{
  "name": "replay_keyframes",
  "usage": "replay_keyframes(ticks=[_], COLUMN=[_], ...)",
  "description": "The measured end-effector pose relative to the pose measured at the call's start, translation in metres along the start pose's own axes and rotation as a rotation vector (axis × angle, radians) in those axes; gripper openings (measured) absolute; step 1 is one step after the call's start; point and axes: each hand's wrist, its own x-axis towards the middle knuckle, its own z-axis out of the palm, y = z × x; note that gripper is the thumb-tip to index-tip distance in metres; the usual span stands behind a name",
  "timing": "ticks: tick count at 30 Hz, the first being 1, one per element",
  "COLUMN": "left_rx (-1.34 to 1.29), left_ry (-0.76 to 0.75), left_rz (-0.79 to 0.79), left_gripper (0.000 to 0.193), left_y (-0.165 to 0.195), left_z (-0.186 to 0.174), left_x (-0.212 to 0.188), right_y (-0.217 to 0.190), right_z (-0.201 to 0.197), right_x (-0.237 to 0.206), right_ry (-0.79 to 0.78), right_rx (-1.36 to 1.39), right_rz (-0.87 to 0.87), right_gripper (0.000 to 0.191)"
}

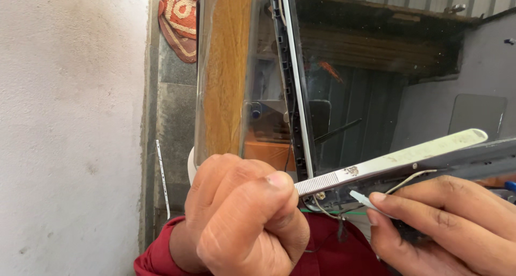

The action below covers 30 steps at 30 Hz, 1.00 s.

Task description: The person repairs a flat-screen TV by manipulating wires and small components at the bottom edge of the screen. They use tweezers and a small white tool to adjust connections and insert parts into the frame.

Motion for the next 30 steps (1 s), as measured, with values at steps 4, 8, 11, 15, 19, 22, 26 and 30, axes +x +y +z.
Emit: replay_keyframes(ticks=[4,8,11,15,19,22,26,30], left_rx=[0.027,0.031,0.033,0.011,0.028,0.031,0.011,0.0], left_ry=[-0.007,-0.024,-0.06,-0.118,-0.107,-0.11,-0.119,-0.124], left_rz=[0.002,0.036,0.036,0.034,0.056,0.075,0.083,0.105], left_gripper=[0.026,0.022,0.018,0.017,0.017,0.019,0.021,0.022], left_y=[-0.001,-0.004,-0.004,-0.004,-0.004,-0.006,-0.007,-0.009], left_z=[0.001,-0.002,-0.006,-0.012,-0.011,-0.012,-0.014,-0.015], left_x=[-0.003,-0.003,-0.004,-0.004,-0.003,-0.002,-0.003,-0.003], right_y=[0.002,0.0,-0.001,0.003,0.007,0.006,0.002,-0.002], right_z=[-0.001,0.0,0.001,-0.002,-0.003,-0.003,-0.004,0.003], right_x=[-0.001,-0.001,0.002,0.007,0.008,0.006,0.004,-0.004], right_ry=[-0.007,-0.031,-0.027,-0.071,-0.062,-0.05,-0.075,-0.022], right_rx=[0.013,0.01,0.024,0.001,-0.045,-0.069,-0.048,0.064], right_rz=[-0.011,-0.004,-0.005,-0.15,-0.285,-0.279,-0.2,0.145], right_gripper=[0.024,0.025,0.025,0.023,0.02,0.018,0.02,0.03])
